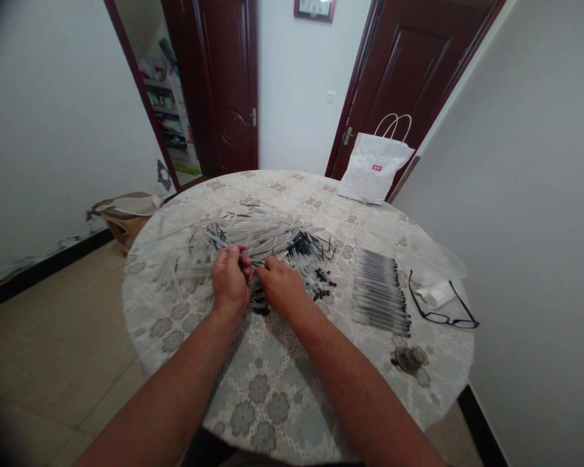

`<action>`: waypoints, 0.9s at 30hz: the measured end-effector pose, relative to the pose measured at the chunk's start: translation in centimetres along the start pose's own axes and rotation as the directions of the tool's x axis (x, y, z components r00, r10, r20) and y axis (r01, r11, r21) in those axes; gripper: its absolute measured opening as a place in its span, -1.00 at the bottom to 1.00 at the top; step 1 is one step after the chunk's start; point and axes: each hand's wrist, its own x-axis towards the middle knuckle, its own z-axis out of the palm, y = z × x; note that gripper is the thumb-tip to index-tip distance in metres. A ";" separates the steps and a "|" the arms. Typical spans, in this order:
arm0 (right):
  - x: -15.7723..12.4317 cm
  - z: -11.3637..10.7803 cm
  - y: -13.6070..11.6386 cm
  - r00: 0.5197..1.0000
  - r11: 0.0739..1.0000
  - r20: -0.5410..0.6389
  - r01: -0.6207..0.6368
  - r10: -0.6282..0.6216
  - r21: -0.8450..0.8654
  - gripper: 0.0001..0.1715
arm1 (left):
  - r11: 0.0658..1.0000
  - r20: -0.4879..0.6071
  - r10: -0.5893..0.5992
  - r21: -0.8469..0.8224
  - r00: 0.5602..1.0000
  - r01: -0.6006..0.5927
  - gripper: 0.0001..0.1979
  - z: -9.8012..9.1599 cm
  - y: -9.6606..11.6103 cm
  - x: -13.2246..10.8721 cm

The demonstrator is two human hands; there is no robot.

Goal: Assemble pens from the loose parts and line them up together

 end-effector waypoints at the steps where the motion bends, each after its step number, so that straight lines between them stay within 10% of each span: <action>1: 0.1 0.0 0.0 1.000 1.000 0.017 -0.003 0.003 -0.012 -0.75 | 1.000 -0.003 0.001 -0.005 1.000 -0.001 -0.73 0.0 0.0 0.0; 21: -0.7 0.2 1.5 0.985 0.985 0.011 -0.170 0.170 -0.034 -0.71 | 1.000 0.018 -0.025 -0.009 1.000 0.026 -0.73 0.0 -0.1 -0.2; 27: 0.7 0.4 3.7 0.959 0.977 -0.216 -0.155 0.185 0.150 -0.66 | 0.999 0.038 -0.034 0.009 0.999 0.034 -0.74 -0.1 -0.2 -0.2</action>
